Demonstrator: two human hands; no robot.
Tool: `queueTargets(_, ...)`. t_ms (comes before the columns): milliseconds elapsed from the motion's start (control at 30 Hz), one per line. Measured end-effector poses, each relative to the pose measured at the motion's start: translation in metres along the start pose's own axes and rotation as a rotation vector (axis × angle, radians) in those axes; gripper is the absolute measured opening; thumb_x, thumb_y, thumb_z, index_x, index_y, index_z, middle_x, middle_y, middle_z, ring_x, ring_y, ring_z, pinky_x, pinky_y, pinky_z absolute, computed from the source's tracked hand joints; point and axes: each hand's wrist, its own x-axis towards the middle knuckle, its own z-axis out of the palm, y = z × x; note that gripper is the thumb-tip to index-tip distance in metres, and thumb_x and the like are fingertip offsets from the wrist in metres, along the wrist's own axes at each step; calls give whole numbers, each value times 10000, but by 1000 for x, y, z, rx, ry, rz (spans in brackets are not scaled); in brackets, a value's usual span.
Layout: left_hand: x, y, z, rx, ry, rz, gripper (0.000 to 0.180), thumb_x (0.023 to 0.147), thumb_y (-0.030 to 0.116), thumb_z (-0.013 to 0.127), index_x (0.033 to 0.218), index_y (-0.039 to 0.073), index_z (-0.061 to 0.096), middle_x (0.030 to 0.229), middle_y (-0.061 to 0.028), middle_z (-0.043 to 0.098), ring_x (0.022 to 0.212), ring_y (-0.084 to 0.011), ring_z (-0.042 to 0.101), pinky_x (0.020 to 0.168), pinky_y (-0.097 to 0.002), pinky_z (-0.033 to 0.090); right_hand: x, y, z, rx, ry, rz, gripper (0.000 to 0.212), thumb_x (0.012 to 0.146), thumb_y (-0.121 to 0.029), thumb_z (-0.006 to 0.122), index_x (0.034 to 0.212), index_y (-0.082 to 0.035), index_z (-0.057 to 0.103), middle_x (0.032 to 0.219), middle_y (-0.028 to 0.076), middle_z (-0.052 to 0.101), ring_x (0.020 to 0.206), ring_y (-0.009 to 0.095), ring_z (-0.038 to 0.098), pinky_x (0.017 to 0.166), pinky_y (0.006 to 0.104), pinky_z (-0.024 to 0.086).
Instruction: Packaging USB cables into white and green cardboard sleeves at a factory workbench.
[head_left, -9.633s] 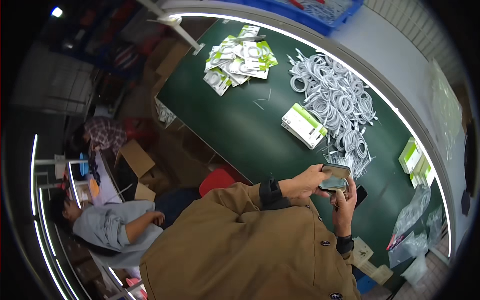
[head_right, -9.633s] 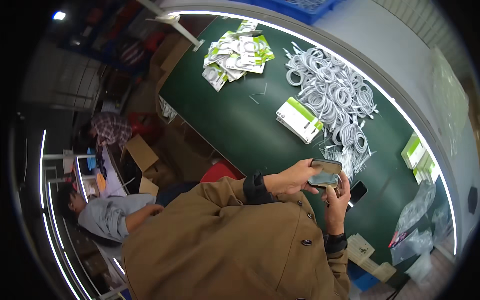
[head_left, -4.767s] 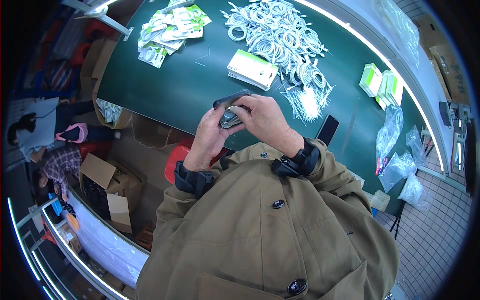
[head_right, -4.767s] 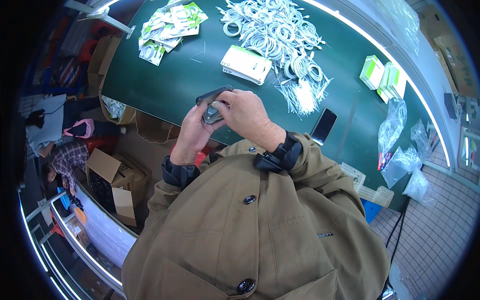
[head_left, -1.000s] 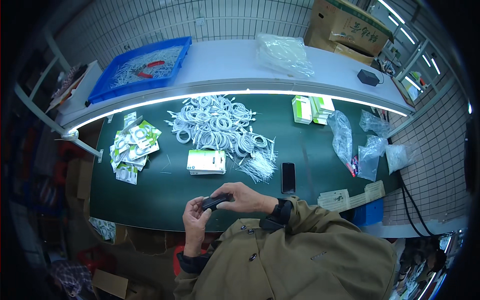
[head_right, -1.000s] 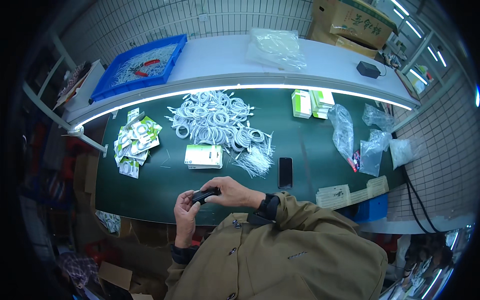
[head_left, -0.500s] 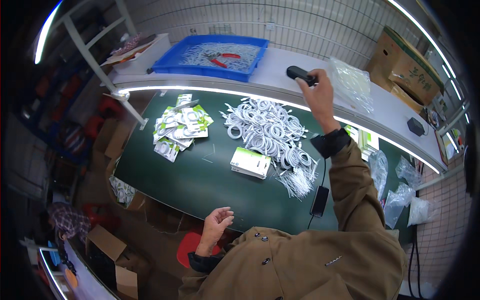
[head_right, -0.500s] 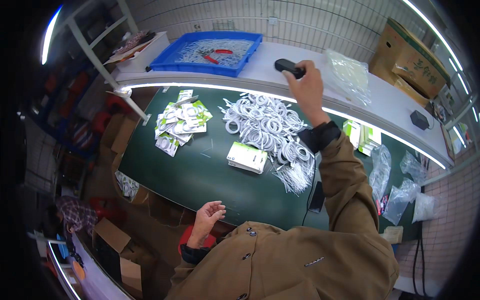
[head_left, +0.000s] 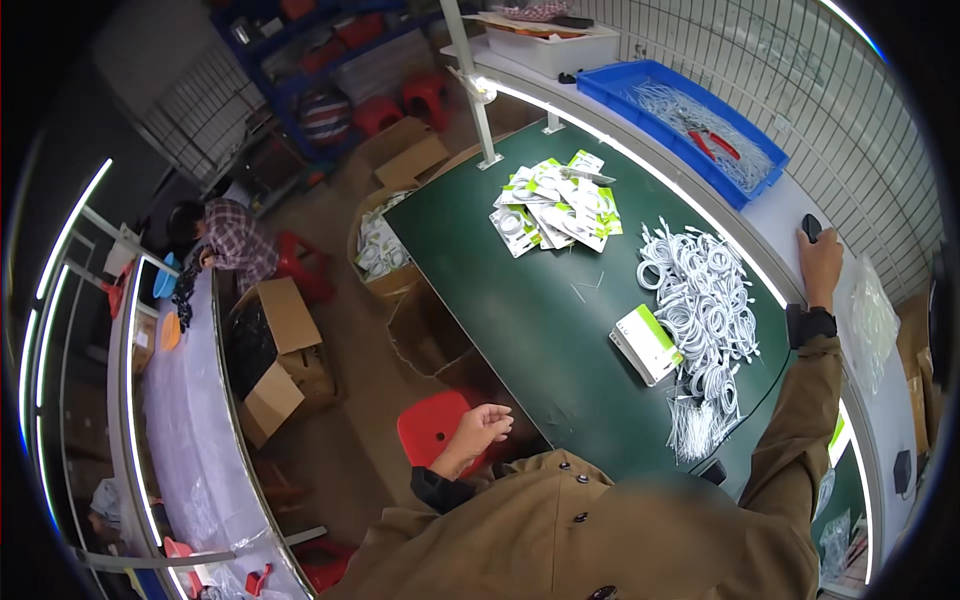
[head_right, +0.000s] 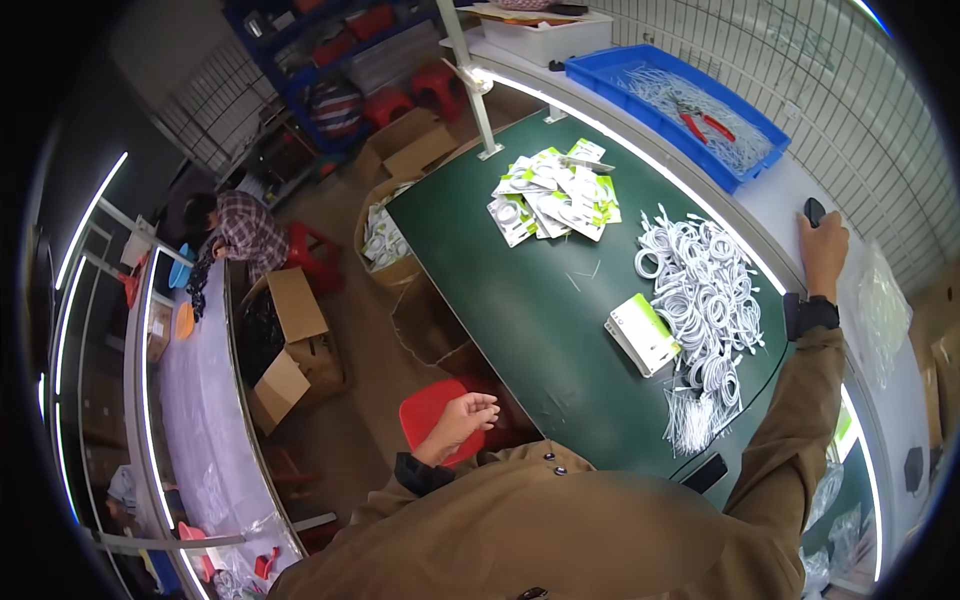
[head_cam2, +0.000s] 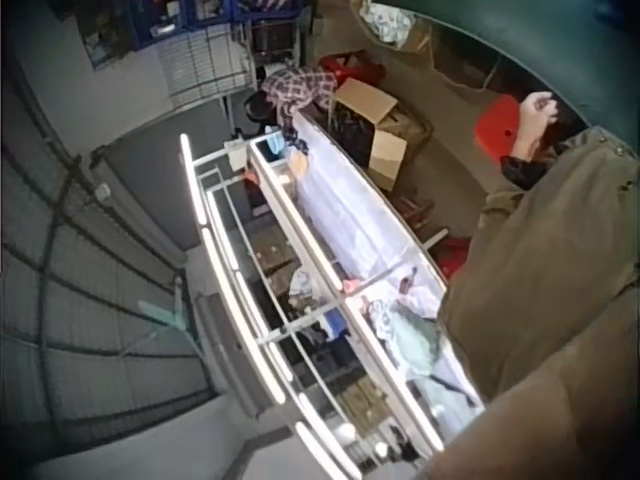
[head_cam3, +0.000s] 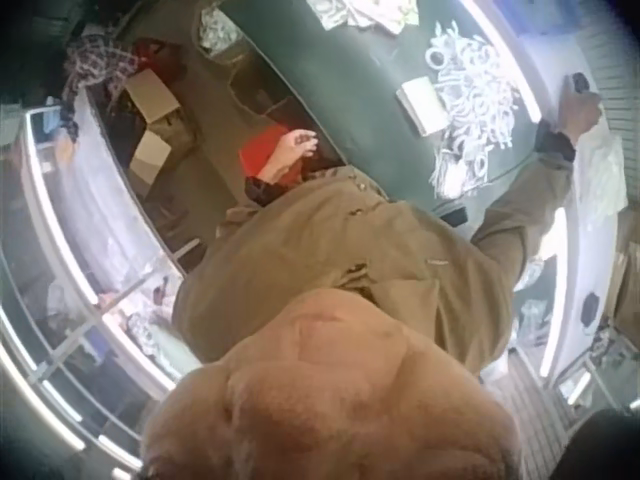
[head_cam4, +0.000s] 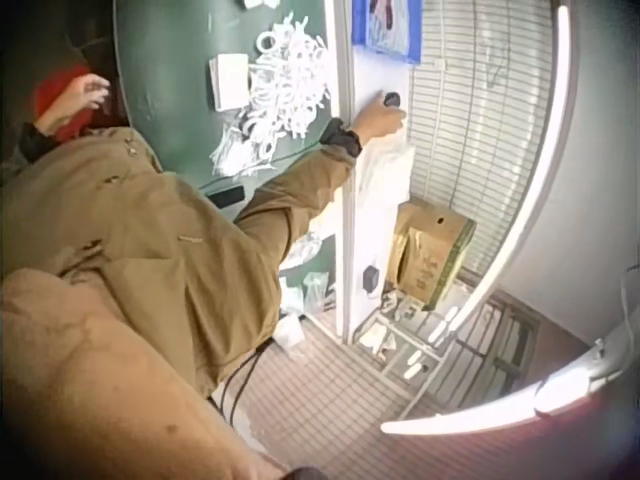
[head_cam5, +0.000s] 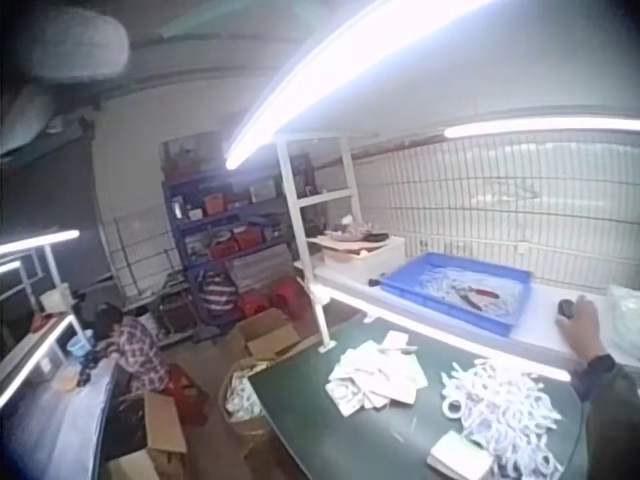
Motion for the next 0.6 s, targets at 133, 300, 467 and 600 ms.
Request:
queueTargets(133, 5, -2, -3, -17, -34, -1, 364, 957, 175, 712, 1264, 2, 619, 1127, -74, 685, 986, -139, 669, 824, -291, 571, -8, -5, -8, 97, -4, -40, 481, 863, -411, 765, 1036, 10, 609, 1024, 268, 662, 1044, 466, 605, 881, 528, 504)
queueTargets(300, 38, 13, 18, 113, -189, -3, 324, 974, 103, 681, 1266, -24, 616, 1110, -99, 700, 965, -172, 692, 824, -307, 586, -71, -4, -35, 293, 244, -92, 472, 840, -207, 799, 1238, -48, 600, 1158, 172, 604, 1010, 397, 579, 915, 447, 490)
queueTargets(467, 71, 33, 58, 260, -412, -19, 321, 965, 84, 688, 1256, -32, 614, 1095, -117, 703, 927, -188, 699, 791, -304, 598, -240, -63, -79, 752, -37, -117, 398, 800, 40, 669, 1178, -65, 606, 1083, 146, 634, 999, 349, 620, 870, 406, 509)
queueTargets(600, 99, 50, 111, 409, -691, 29, 288, 967, 79, 680, 1229, -17, 611, 1068, -92, 691, 907, -161, 676, 772, -289, 582, -357, -95, -98, 868, -343, 115, 283, 801, -46, 693, 1079, -57, 643, 1033, 173, 650, 972, 396, 644, 830, 473, 517)
